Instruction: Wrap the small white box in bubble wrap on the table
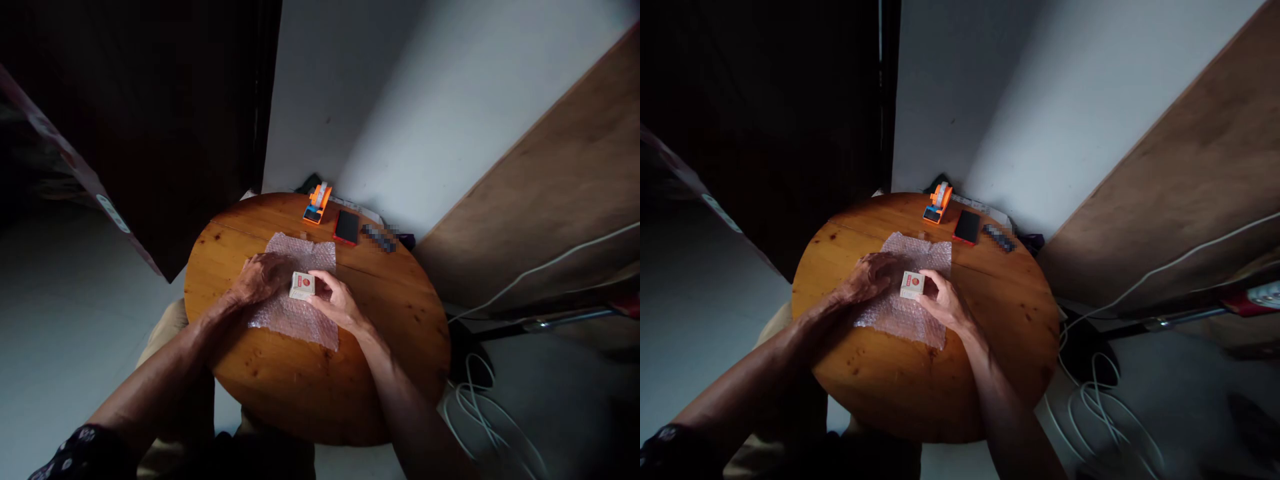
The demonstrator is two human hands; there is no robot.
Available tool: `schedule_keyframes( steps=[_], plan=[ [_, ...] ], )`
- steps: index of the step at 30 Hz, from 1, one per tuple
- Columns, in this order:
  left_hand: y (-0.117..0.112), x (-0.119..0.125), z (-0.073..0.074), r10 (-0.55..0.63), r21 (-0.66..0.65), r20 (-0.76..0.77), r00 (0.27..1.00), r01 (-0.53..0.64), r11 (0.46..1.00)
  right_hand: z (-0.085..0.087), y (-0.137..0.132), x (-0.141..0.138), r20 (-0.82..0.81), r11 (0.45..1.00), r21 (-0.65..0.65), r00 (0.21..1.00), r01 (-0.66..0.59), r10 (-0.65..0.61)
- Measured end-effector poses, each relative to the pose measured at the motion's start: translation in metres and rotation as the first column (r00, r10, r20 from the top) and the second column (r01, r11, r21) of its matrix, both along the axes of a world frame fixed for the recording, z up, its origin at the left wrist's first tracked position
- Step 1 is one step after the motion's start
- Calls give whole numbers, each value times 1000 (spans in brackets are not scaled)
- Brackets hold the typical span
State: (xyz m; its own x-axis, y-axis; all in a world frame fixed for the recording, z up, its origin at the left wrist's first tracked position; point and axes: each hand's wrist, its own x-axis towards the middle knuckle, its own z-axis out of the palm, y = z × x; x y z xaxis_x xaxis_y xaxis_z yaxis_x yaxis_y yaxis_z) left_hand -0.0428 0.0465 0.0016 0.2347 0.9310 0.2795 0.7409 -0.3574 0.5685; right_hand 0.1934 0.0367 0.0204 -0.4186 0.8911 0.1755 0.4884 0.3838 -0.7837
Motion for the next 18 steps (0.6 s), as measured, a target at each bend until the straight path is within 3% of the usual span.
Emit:
schedule_keyframes(
  steps=[6, 18],
  plan=[
    [-3, 2, 3, -13, -29, -106, 994, 10, 1000, -6, -2, -8, -17, 999, 55, 1000, 2, -1],
    [-3, 0, 2, -33, -6, -110, 993, 32, 999, -9, -1, -7, -39, 999, 26, 999, -25, 26]
  ],
)
